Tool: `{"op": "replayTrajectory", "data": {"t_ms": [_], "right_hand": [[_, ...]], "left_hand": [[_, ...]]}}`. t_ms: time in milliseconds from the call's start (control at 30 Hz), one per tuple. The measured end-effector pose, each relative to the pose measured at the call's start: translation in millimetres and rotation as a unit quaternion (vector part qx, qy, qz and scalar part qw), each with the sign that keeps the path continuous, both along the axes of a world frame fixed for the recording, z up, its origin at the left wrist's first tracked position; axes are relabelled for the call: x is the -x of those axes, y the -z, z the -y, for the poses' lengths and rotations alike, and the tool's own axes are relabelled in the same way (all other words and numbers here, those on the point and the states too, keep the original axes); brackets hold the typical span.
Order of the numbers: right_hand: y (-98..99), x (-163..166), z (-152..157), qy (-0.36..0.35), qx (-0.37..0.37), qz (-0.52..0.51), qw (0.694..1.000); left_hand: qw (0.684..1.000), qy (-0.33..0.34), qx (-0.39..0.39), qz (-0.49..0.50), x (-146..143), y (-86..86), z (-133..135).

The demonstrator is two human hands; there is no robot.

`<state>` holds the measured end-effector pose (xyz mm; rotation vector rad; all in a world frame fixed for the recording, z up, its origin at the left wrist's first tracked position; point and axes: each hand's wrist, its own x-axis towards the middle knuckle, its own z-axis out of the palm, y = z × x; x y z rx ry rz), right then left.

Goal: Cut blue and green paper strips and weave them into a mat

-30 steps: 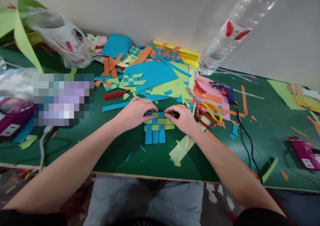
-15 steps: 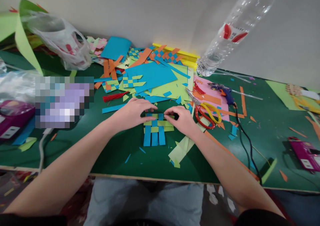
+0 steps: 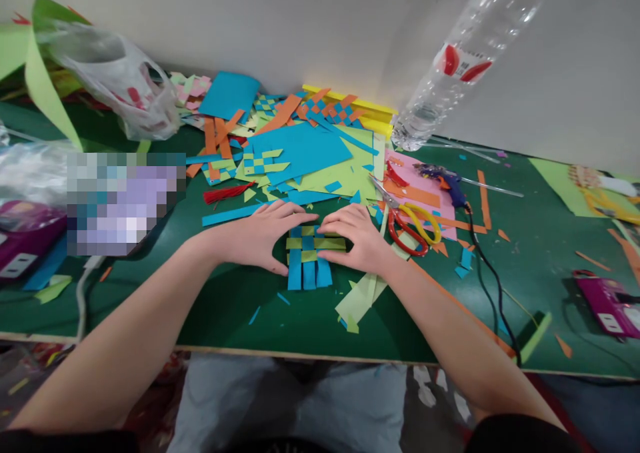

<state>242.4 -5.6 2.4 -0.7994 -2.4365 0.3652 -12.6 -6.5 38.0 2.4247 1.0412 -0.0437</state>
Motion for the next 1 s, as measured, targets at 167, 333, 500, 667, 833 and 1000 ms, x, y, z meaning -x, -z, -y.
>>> {"op": "replayTrajectory", "data": {"t_ms": [167,333,500,667,833,1000], "right_hand": [[-1.9,2.3,3.7,-0.041,0.000,0.043,0.998],[-3.9,2.0,4.1,-0.051,0.029,0.058,0.997],[-3.6,2.5,3.3,-0.062,0.035,0.066,0.995],[0.1,2.4,2.5,-0.053,0.020,0.060,0.997],[2.6,2.7,2.6,-0.054,0.013,0.064,0.996],[0.1,2.8,3.2,-0.053,0.015,0.060,0.997]], "left_hand": [[1.000,0.000,0.004,0.000,1.1,0.5,-0.6],[1.000,-0.003,-0.012,0.019,5.1,6.1,-3.3],[1.000,-0.003,-0.019,0.023,6.6,8.3,-4.1],[0.999,0.000,-0.026,0.026,6.9,6.5,-4.2],[0.999,0.007,-0.044,0.020,5.2,4.7,-4.6],[0.999,0.010,-0.041,0.026,5.2,3.4,-5.5]]}}
